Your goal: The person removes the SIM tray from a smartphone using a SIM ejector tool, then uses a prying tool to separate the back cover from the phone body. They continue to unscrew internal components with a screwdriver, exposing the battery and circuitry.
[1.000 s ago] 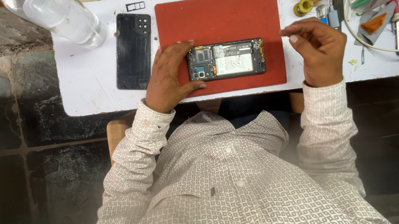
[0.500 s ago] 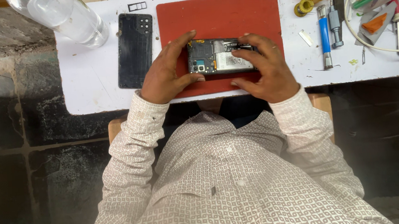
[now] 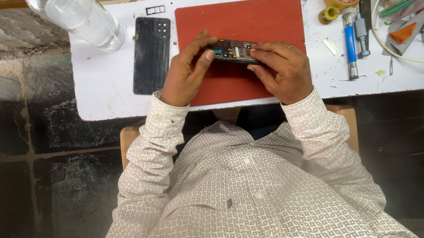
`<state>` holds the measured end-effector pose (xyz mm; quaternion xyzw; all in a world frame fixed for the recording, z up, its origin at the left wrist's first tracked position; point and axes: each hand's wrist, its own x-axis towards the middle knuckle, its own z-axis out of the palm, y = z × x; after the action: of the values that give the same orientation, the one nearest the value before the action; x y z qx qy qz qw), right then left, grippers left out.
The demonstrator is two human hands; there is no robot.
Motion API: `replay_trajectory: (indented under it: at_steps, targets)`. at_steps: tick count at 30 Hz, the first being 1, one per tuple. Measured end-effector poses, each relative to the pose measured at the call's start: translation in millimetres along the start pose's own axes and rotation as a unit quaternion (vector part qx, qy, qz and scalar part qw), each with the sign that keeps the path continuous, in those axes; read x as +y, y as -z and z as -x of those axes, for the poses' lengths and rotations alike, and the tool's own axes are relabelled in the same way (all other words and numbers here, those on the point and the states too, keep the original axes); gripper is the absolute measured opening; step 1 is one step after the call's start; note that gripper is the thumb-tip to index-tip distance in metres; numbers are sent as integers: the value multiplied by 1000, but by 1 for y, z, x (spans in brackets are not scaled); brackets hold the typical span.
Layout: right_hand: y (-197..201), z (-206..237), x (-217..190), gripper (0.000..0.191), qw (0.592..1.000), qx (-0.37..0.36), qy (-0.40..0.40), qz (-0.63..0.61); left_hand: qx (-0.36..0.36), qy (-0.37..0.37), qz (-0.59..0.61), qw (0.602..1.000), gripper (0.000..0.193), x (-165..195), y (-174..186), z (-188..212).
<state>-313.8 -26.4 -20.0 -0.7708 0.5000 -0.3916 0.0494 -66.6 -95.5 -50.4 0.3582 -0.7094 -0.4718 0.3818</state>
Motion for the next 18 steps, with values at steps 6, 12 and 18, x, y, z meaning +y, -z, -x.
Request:
replay_trajectory:
  at_steps: [6, 12, 18]
  targets:
    - [1, -2, -1, 28, 1000, -16, -10, -4, 36, -52, -82, 995, 33, 5, -12, 11]
    - [3, -4, -2, 26, 999, -24, -28, -20, 43, -10, 34, 998, 31, 9, -18, 9]
    - [6, -9, -3, 25, 999, -28, -22, -18, 34, 1, 109, 993, 29, 7, -21, 7]
